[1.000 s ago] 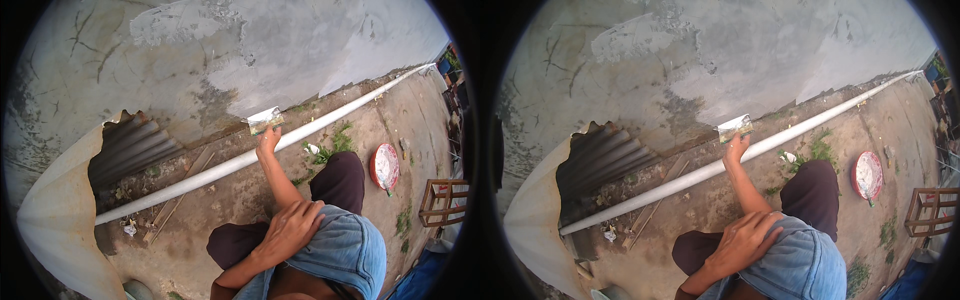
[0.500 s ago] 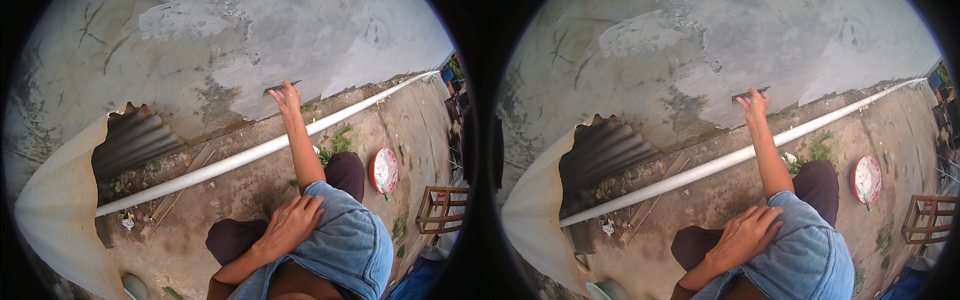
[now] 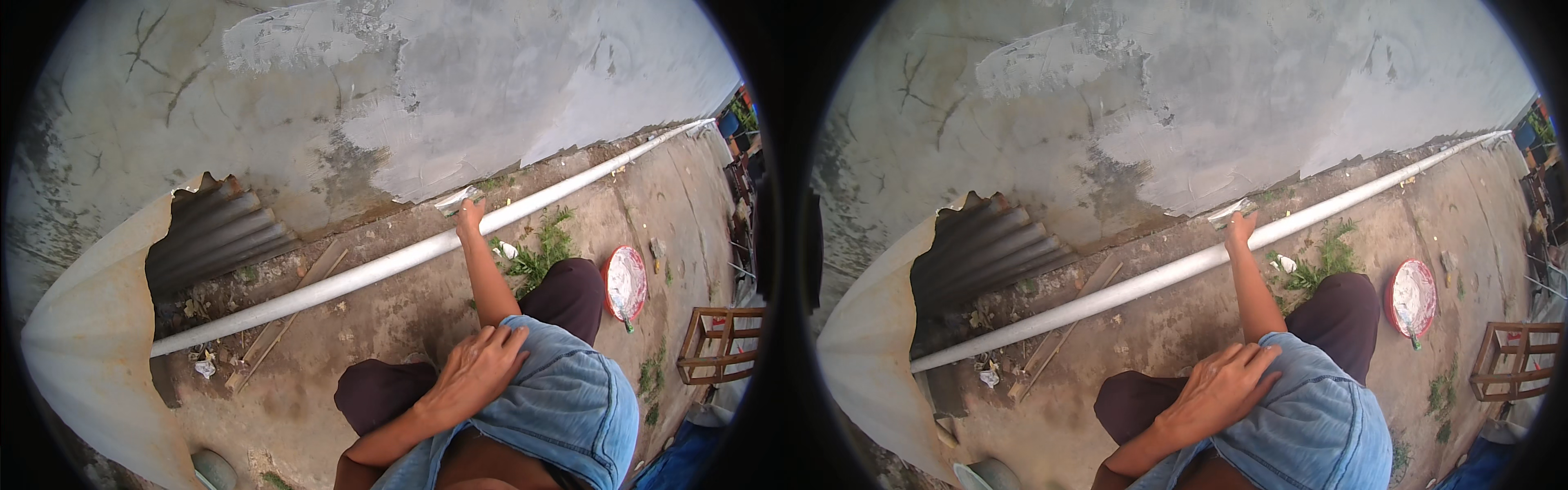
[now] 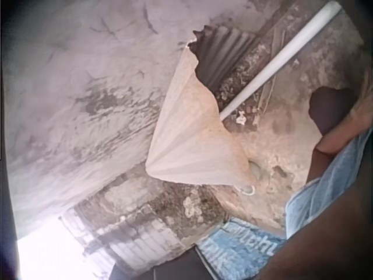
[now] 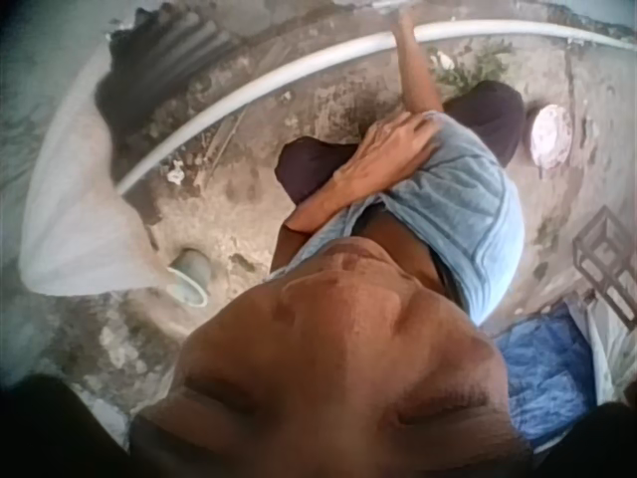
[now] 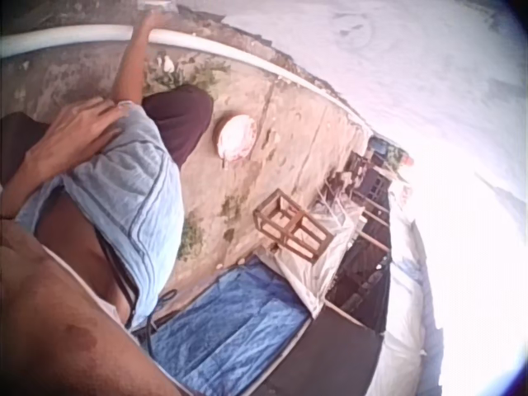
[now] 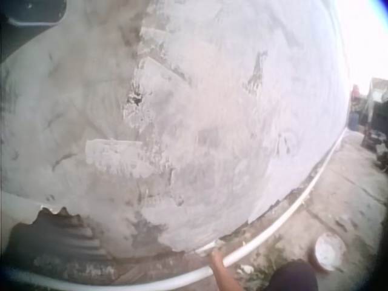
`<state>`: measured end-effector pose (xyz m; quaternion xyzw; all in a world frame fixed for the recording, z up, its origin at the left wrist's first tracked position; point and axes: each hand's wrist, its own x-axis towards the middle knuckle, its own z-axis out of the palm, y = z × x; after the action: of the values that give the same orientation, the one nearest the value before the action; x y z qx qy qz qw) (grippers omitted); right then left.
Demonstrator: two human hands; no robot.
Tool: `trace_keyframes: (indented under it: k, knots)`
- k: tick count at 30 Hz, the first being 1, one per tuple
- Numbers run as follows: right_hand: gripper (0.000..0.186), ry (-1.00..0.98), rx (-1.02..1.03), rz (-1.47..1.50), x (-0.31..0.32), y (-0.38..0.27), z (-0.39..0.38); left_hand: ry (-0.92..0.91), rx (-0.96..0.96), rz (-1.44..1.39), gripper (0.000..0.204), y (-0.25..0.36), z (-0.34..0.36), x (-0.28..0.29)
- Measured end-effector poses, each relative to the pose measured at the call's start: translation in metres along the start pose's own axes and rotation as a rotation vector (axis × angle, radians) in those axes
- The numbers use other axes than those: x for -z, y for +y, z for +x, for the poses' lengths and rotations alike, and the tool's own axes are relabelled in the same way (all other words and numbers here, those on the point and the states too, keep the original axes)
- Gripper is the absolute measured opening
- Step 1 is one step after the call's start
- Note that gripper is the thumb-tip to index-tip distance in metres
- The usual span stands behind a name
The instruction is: The person applies white plaster to a concrete wall using a trowel and a smaller putty knife. They repeatedly scoop plaster from a red bucket and spread it over the wall surface, smoothing the application.
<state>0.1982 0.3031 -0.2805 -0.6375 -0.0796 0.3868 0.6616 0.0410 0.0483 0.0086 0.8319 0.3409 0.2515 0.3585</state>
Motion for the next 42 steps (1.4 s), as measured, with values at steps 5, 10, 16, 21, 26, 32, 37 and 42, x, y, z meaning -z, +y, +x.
trace_keyframes:
  k: [5,10,16,21,26,32,37,42]
  knots:
    - [0.078,-0.168,-0.02,0.122,-0.039,-0.04,-0.031,-0.017,0.041,0.018,0.027,-0.001,0.0,0.003]
    - [0.065,-0.26,0.262,0.179,-0.066,-0.07,-0.094,-0.001,0.03,0.032,0.027,-0.002,-0.001,0.0]
    - [0.066,-0.243,0.822,-0.168,-0.103,-0.076,-0.191,0.014,0.025,0.023,0.031,0.003,-0.005,0.009]
    - [0.064,-0.331,1.166,-0.305,-0.106,-0.056,-0.223,0.072,-0.02,0.019,0.03,-0.003,-0.01,0.013]
    - [0.052,-0.267,0.779,0.013,-0.065,-0.084,-0.185,0.02,0.01,-0.007,0.031,0.0,-0.017,0.016]
    - [0.051,-0.068,0.883,0.013,-0.114,-0.156,-0.19,0.092,-0.026,-0.03,0.032,-0.004,-0.021,0.025]
    - [0.062,0.155,1.233,-0.17,-0.189,-0.136,-0.232,0.194,0.042,-0.005,0.037,-0.008,-0.033,0.046]
    - [0.06,-0.049,1.37,-0.159,-0.201,-0.104,-0.278,0.167,0.025,-0.131,0.041,-0.006,-0.035,0.051]
